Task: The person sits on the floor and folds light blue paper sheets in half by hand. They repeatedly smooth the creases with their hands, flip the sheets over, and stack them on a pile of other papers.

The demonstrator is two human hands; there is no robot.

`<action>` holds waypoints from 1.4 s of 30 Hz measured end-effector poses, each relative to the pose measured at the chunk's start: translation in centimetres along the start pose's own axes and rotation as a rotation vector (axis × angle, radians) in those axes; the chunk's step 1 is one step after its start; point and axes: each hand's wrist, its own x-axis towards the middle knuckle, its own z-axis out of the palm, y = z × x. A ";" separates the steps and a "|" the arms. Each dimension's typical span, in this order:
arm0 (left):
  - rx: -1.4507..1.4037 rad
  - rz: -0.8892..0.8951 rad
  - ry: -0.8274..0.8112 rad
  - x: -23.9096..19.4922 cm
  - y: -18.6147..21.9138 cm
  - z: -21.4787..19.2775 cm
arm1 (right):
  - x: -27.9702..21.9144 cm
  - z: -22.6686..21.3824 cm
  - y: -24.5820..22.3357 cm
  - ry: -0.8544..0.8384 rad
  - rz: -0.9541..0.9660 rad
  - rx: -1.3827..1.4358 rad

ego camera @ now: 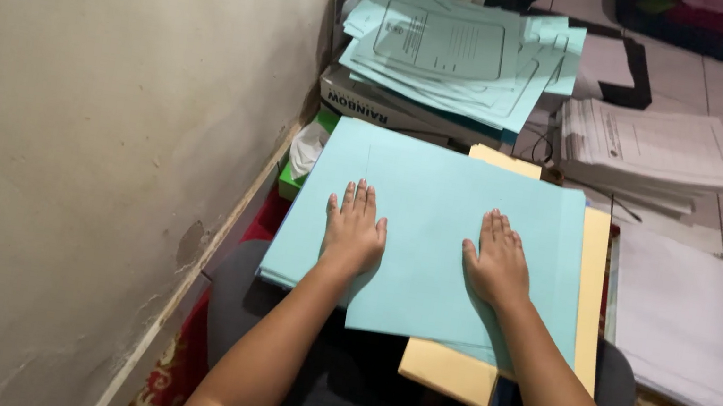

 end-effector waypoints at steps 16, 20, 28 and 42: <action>0.028 -0.035 0.070 4.1 -0.7 2.3 | 1.2 0.7 1.1 0.020 -0.107 -0.004; 0.043 -0.043 0.097 6.9 0.9 2.4 | 6.9 1.7 -1.2 0.110 -0.052 0.029; 0.033 0.141 0.078 11.5 1.7 3.3 | 13.0 2.2 -6.4 0.250 -0.348 -0.001; -0.040 -0.125 0.123 9.2 1.4 0.8 | 12.2 0.8 -2.0 0.099 0.104 0.102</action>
